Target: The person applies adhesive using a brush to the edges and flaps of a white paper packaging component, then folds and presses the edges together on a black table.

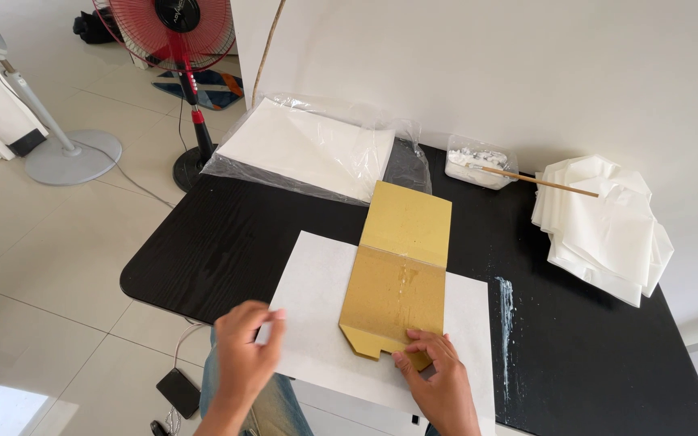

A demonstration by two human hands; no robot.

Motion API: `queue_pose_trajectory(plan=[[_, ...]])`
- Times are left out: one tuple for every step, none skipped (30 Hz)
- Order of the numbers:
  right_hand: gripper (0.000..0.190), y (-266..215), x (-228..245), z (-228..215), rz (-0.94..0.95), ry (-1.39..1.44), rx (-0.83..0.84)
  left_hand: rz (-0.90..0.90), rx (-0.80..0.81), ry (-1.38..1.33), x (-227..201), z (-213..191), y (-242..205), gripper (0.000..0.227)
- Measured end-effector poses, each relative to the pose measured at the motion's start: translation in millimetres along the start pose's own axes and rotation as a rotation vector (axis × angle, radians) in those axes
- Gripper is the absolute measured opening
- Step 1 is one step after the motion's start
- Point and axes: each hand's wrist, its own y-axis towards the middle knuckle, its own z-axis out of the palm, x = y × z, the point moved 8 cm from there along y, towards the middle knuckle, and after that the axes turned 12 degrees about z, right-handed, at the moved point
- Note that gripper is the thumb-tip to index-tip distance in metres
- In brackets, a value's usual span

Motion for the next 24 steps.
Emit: queue_pose_trajectory(plan=[[0.021,1,1,1,-0.002,0.002,0.000,0.002,-0.001,0.002,1,-9,-8,0.026],[0.019,1,0,2,0.010,-0.010,-0.005,-0.278,0.021,-0.013,23,-17,-23,0.035],[0.019,2,-1,3,0.023,-0.022,-0.011,-0.558,0.042,-0.027,43,-25,-45,0.044],[0.019,2,-1,3,0.022,-0.022,-0.007,-0.560,0.041,-0.023,36,-34,-38,0.044],[0.020,2,-2,3,0.039,-0.027,-0.009,-0.834,0.235,-0.003,42,-31,-49,0.043],[0.020,3,-2,4,0.054,-0.030,-0.011,-1.108,0.423,0.023,42,-34,-64,0.049],[0.020,5,-5,5,0.052,-0.029,-0.007,-1.110,0.420,0.027,40,-36,-58,0.049],[0.021,5,-5,4,0.004,-0.023,-0.033,-1.158,0.467,0.013,37,-36,-59,0.044],[0.021,4,-4,3,-0.044,-0.017,-0.060,-1.206,0.514,-0.001,34,-35,-59,0.050],[0.021,3,-4,3,-0.046,-0.016,-0.060,-1.205,0.513,-0.001,35,-35,-56,0.050],[0.022,3,-4,4,-0.026,-0.021,-0.054,-1.189,0.507,-0.031,35,-34,-51,0.051],[0.023,2,-6,3,-0.004,-0.027,-0.050,-1.173,0.503,-0.062,34,-32,-46,0.051],[0.023,3,-5,2,-0.004,-0.028,-0.051,-1.172,0.504,-0.063,34,-30,-39,0.051],[0.023,3,-5,3,0.005,-0.030,-0.054,-1.146,0.575,-0.053,32,-26,-31,0.053],[0.024,3,-6,3,0.014,-0.032,-0.056,-1.119,0.646,-0.042,31,-22,-24,0.056],[0.024,2,-5,2,0.014,-0.032,-0.057,-1.117,0.646,-0.042,32,-20,-17,0.056],[0.024,2,-6,2,0.028,-0.041,-0.058,-1.090,0.715,-0.060,31,-14,-11,0.063],[0.025,2,-7,3,0.041,-0.050,-0.059,-1.061,0.783,-0.078,30,-9,-4,0.073],[0.025,1,-4,1,0.041,-0.048,-0.059,-1.060,0.783,-0.076,32,-2,5,0.073],[0.025,0,-2,0,0.051,-0.054,-0.062,-1.097,0.774,-0.127,34,4,11,0.073],[0.026,-1,0,0,0.062,-0.061,-0.065,-1.133,0.764,-0.178,36,10,17,0.074],[0.026,0,1,0,0.058,-0.057,-0.065,-1.131,0.761,-0.175,51,20,15,0.074],[0.025,0,2,-1,0.057,-0.058,-0.073,-0.987,0.818,-0.169,63,35,20,0.047],[0.025,-2,1,-1,0.063,-0.062,-0.079,-0.848,0.879,-0.166,72,51,20,0.053]])
